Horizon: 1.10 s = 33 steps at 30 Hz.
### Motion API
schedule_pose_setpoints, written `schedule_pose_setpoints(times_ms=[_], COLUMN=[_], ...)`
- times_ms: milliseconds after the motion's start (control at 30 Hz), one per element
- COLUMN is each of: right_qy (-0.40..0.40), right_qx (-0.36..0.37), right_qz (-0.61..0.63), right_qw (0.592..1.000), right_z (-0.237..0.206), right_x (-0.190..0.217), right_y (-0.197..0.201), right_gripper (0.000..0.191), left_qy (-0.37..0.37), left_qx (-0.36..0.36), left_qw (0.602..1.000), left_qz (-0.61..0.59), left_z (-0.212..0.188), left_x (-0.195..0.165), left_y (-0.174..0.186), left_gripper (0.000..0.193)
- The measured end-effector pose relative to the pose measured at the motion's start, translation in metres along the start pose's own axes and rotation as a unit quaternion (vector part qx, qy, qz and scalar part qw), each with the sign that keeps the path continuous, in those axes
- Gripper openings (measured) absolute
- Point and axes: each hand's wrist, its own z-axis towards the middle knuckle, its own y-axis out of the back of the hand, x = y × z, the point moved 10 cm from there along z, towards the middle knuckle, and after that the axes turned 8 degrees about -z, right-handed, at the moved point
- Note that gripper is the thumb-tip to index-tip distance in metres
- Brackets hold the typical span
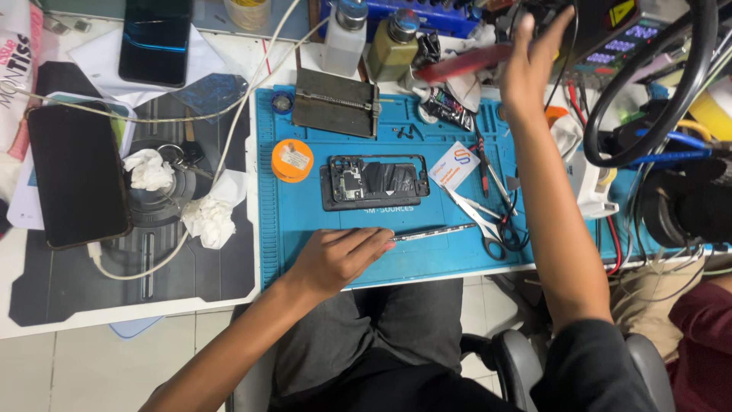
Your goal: The person uses a soldering iron to work on the edge of a disassembled smartphone held flat on a blue repair mat. They periodically dip the iron tip into a spool of solder wire, touch the tip to the phone's edge, and at one point brush the phone with a small brush before resuming soldering.
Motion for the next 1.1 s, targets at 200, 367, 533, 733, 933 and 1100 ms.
schedule_pose_setpoints(times_ms=[200, 367, 533, 733, 933, 1100], right_qy=[0.014, 0.033, 0.051, 0.051, 0.07, 0.258], right_qx=[0.034, 0.156, 0.15, 0.15, 0.151, 0.103], right_qz=[-0.043, -0.281, -0.3, -0.307, -0.193, -0.164], right_qw=[0.998, 0.946, 0.941, 0.939, 0.967, 0.947], right_z=[-0.052, -0.092, -0.1, -0.101, -0.107, -0.077], right_x=[-0.012, -0.025, -0.039, -0.052, -0.034, 0.063], right_y=[0.03, 0.012, 0.007, 0.008, 0.041, 0.011], right_gripper=[0.048, 0.03, 0.026, 0.022, 0.021, 0.015], left_qy=[0.0, 0.004, 0.007, 0.007, 0.007, 0.001], left_qx=[0.001, -0.003, -0.005, -0.001, 0.003, -0.005], left_qw=[1.0, 1.0, 1.0, 1.0, 1.0, 1.0], left_qz=[-0.008, -0.003, 0.004, 0.0, -0.001, 0.005], left_z=[0.0, -0.001, 0.0, -0.002, -0.004, -0.003], left_x=[-0.001, -0.001, -0.001, 0.0, 0.001, 0.001], left_y=[-0.002, -0.001, 0.0, -0.002, -0.003, -0.001], left_gripper=[0.018, 0.017, 0.016, 0.015, 0.017, 0.018])
